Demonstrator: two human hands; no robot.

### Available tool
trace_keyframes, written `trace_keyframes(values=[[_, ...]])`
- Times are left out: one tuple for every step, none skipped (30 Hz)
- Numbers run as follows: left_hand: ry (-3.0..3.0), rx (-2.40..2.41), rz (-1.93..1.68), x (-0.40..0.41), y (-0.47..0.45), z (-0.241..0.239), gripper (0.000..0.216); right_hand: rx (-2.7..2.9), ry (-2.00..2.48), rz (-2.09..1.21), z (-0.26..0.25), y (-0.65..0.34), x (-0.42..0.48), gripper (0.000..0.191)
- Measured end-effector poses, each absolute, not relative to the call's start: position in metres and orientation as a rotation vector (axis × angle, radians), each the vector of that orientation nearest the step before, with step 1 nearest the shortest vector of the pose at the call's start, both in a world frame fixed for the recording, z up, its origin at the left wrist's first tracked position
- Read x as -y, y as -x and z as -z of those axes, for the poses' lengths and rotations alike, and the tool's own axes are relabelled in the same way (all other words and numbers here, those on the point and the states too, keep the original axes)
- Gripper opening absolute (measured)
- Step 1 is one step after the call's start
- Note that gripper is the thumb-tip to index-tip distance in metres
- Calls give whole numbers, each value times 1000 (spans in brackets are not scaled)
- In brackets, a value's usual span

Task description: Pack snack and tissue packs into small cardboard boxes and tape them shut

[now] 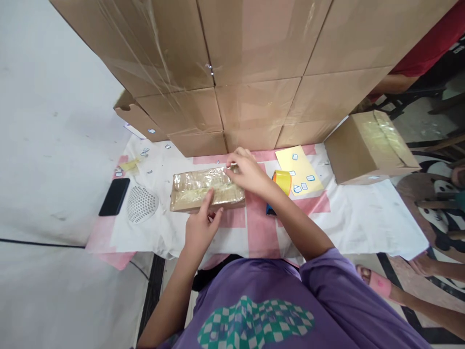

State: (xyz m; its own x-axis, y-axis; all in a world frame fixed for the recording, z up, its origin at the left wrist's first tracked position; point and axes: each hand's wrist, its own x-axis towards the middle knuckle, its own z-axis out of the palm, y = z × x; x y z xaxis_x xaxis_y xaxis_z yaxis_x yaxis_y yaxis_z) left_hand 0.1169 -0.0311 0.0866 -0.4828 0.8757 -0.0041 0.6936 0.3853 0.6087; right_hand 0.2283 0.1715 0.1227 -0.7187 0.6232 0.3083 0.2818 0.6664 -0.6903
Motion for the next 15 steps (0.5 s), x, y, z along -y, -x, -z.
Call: trace_keyframes(values=[[-1372,-2312,-761,28,-115,-89,69,2244,700,-871,-121,-244,-170,1],[-1372,-2300,-732,26,-112,-91,70,2138,719,-869,-117,-263,-168,4],[-1369,-2288,-703,24,-109,-93,69,2031,767,-842,-112,-286,-168,7],[-1366,-2279,-678,22,-107,-94,68,1923,847,-798,-105,-311,-170,9],[-1366,-2271,-662,21,-105,-96,67,1819,955,-741,-97,-338,-174,10],[-1367,-2264,-652,21,-103,-96,66,1723,1079,-681,-87,-365,-180,11],[-1368,-2259,-645,22,-103,-96,66,1652,1204,-628,-76,-391,-187,11],[-1366,-2257,-642,23,-103,-95,67,1624,1312,-589,-65,-414,-196,10],[-1359,-2259,-645,24,-103,-94,69,1642,1397,-567,-55,-433,-205,10],[-1347,-2266,-654,26,-104,-92,71,1703,1457,-558,-45,-447,-214,10],[-1331,-2278,-667,28,-106,-90,74,1794,1495,-558,-37,-455,-223,13],[-1315,-2297,-683,30,-108,-88,77,1899,1518,-560,-31,-459,-231,17],[-1301,-2322,-701,32,-110,-85,81,2006,1531,-564,-27,-458,-239,21],[-1292,-2348,-716,34,-111,-83,83,2106,1543,-567,-23,-454,-245,25],[-1284,-2368,-726,35,-113,-81,85,2194,1555,-566,-21,-447,-249,29]])
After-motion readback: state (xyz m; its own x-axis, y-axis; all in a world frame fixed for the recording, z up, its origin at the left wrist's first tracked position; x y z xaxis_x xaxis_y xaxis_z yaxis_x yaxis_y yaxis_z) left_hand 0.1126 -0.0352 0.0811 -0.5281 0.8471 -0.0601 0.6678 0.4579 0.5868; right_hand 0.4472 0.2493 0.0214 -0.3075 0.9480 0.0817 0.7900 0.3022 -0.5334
